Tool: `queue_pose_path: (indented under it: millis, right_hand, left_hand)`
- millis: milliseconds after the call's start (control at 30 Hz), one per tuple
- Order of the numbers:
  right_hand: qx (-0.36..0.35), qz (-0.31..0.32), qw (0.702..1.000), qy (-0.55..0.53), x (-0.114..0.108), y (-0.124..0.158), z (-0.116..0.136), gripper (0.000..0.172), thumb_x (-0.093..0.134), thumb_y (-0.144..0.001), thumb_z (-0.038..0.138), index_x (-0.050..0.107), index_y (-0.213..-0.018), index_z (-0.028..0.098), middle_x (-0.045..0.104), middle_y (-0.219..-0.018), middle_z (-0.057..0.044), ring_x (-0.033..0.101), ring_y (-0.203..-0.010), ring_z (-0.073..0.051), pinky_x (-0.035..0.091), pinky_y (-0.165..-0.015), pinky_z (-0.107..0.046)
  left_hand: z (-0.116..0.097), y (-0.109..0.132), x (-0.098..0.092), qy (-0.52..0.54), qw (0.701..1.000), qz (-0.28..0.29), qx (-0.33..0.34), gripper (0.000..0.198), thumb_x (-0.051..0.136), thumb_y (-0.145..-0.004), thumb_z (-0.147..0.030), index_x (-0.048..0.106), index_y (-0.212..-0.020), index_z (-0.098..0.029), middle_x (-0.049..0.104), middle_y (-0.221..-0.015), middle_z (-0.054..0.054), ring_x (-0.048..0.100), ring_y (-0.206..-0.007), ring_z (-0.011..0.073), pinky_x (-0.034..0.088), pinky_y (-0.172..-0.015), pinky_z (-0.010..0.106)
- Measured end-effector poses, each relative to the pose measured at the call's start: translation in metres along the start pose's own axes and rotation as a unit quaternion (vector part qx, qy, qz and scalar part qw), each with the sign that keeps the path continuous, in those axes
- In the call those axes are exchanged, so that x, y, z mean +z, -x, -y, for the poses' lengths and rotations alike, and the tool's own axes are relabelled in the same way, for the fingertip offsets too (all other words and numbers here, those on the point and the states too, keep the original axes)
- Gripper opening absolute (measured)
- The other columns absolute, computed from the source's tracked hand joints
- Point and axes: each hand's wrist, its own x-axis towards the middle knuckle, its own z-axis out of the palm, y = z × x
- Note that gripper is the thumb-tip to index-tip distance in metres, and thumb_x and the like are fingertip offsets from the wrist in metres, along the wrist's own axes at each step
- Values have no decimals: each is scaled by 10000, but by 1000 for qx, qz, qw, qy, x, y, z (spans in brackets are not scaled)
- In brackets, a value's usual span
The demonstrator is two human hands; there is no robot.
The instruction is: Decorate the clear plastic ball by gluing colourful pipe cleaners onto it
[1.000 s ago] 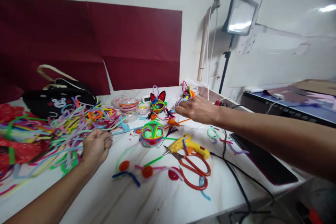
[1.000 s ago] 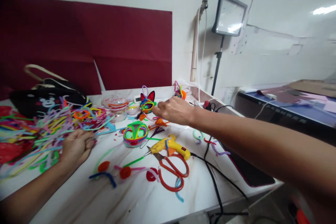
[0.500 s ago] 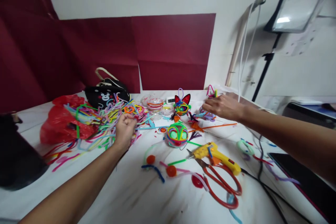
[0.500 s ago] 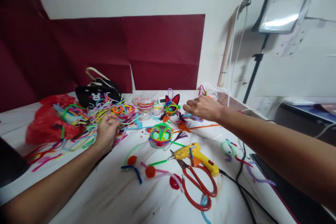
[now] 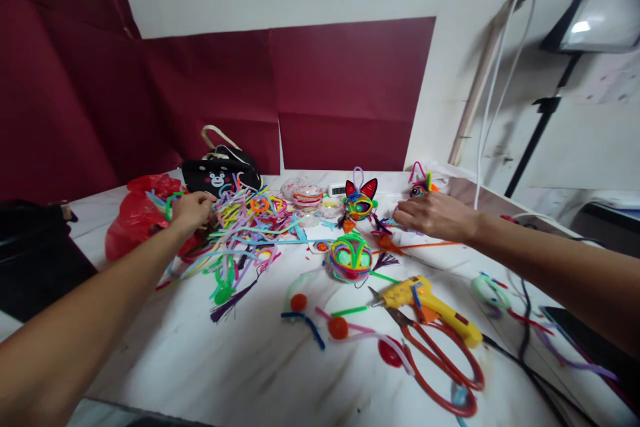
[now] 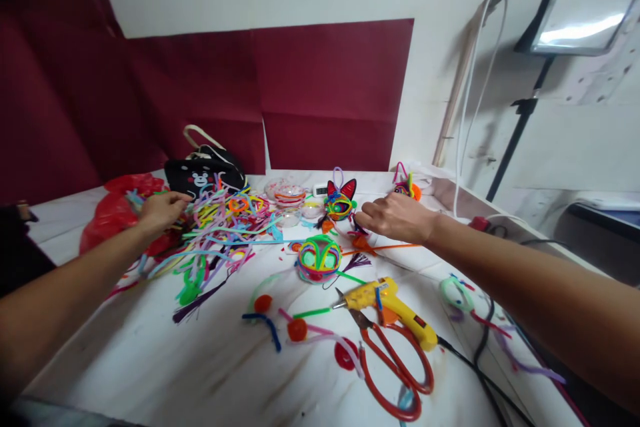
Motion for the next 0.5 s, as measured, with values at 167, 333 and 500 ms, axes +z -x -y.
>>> queue_pose_path:
  millis: [167, 333, 500]
  right_hand:
    - [-38, -52, 998, 24, -5, -10, 8, 227, 410, -981, 27, 513, -828, 161, 582, -692, -13, 494, -563, -136, 203, -541, -325]
    - [-53, -59, 997, -15, -10, -16, 20, 241, 409, -1005, 78, 494, -799, 170, 566, -690, -8, 493, -567, -139, 228, -548, -317]
    - [-56, -30, 998, -24, -13, -10, 24, 259, 372, -1027, 98, 518, -824, 161, 566, -694, -11, 467, -576, -133, 198, -552, -317]
  left_hand:
    - [8, -18, 4, -74, 996, 42, 6, 307, 616, -954, -372, 644, -1152, -139, 674, -1150, 83, 670, -1000, 233, 568, -868, 430]
    - [22, -23, 21, -109, 988, 102, 38, 421, 622, -928, -477, 634, -1190, -147, 680, -1154, 99, 669, -984, 231, 542, -888, 451]
    - [32, -18, 35, -118, 982, 138, 52, 647, 803, -758, -468, 629, -1221, -50, 725, -1112, 130, 639, -972, 259, 460, -812, 313]
